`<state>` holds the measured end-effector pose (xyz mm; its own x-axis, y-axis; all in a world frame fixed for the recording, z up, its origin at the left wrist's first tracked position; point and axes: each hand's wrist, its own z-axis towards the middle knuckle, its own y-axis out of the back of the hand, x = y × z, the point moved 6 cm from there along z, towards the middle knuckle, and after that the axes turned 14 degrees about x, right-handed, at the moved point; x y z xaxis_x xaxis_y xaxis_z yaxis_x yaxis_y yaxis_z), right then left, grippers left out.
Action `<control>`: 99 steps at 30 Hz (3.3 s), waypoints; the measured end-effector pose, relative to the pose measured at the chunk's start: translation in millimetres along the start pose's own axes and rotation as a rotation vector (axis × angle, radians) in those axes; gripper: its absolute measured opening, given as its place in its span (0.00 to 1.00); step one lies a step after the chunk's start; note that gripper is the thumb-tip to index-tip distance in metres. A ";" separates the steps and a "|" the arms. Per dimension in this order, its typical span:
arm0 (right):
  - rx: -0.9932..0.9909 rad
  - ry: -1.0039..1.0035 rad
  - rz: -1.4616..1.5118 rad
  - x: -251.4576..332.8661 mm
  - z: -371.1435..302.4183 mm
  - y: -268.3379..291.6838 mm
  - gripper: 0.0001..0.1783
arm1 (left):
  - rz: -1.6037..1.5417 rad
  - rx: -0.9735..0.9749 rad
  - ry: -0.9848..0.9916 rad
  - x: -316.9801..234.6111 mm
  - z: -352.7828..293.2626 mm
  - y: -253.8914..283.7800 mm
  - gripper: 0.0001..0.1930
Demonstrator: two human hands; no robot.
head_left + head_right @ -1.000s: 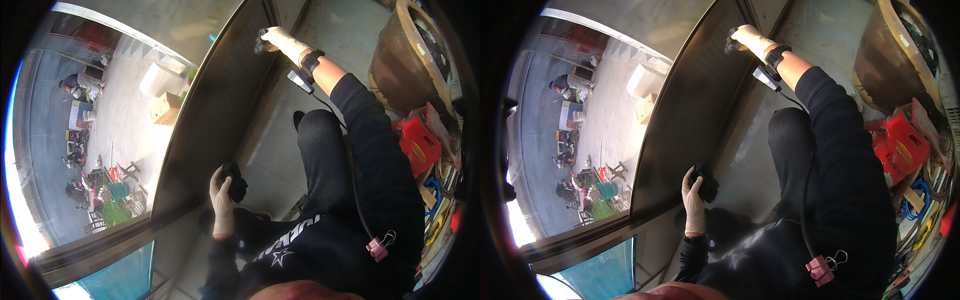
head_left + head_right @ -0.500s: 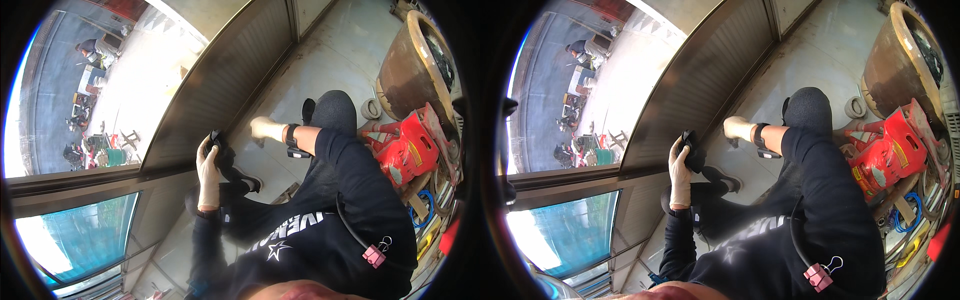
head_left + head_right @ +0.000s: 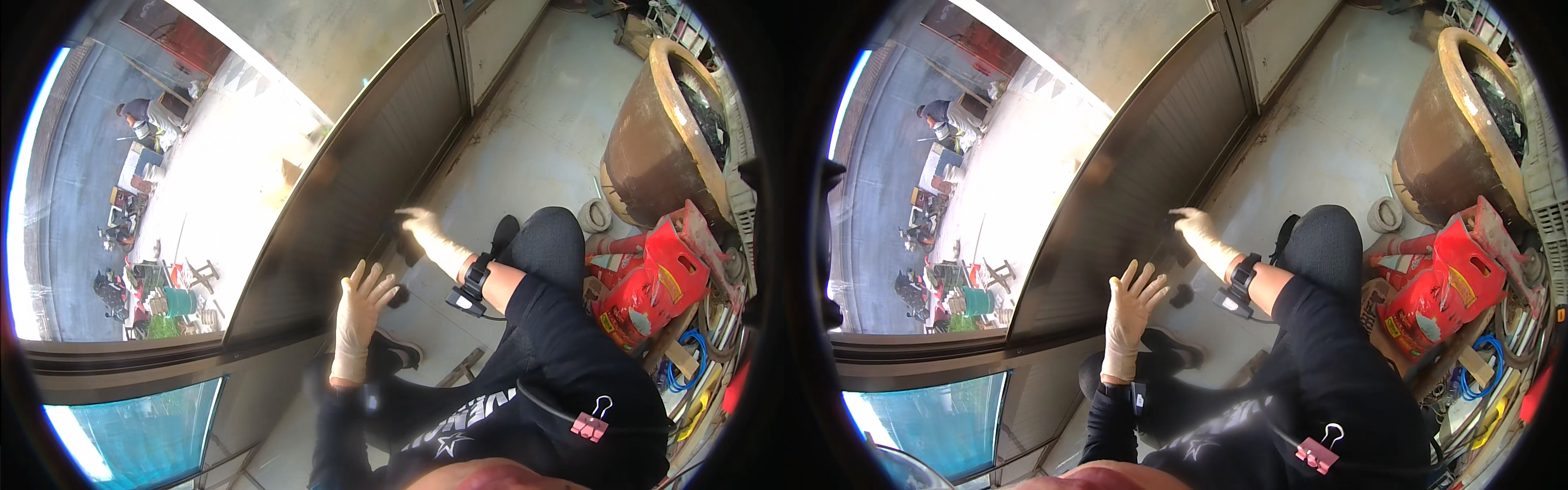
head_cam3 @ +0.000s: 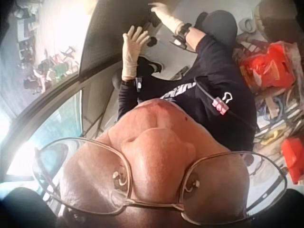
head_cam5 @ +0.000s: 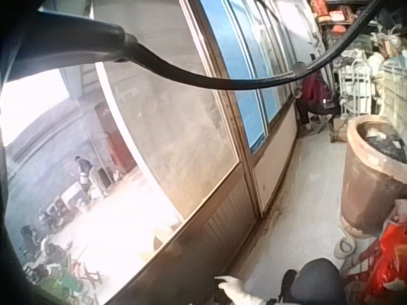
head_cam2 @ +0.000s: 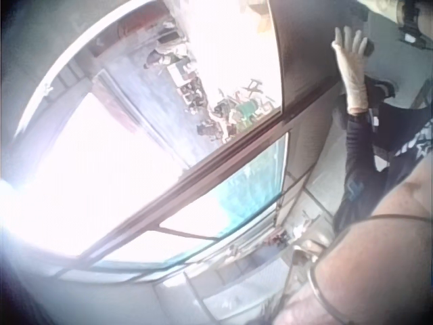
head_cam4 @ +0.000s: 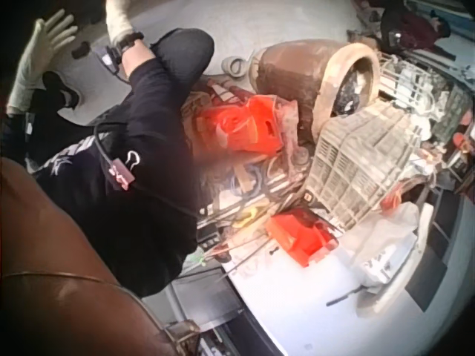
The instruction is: The person sits on the floor and wipes the interior metal frame of a large window using a black cloth. They repeatedly rub the frame edges and corners, occasionally adjusting the cloth, while remaining seated throughout the clip.
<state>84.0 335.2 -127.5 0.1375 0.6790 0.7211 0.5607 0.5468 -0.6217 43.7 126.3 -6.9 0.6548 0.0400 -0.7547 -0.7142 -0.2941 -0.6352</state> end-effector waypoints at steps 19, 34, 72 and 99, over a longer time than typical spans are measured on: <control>-0.501 0.577 -0.581 187.6 88.0 -40.4 0.23 | 0.300 -0.233 0.095 15.2 -13.9 6.9 0.28; -0.415 0.479 -0.221 269.1 133.3 54.0 0.33 | 0.286 -0.310 0.054 8.7 -27.5 18.5 0.25; -0.582 -0.013 -0.896 168.5 142.3 87.3 0.30 | 0.344 -0.280 0.154 28.8 3.5 -8.8 0.25; -0.696 0.480 -0.895 321.9 185.2 135.4 0.36 | 0.376 -0.295 0.239 39.5 -8.0 -10.2 0.26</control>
<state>53.0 718.4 -36.1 -0.3155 -0.1301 0.9400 0.9070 0.2497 0.3390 78.8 123.3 -28.9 0.4295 -0.3286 -0.8412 -0.8333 -0.5033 -0.2288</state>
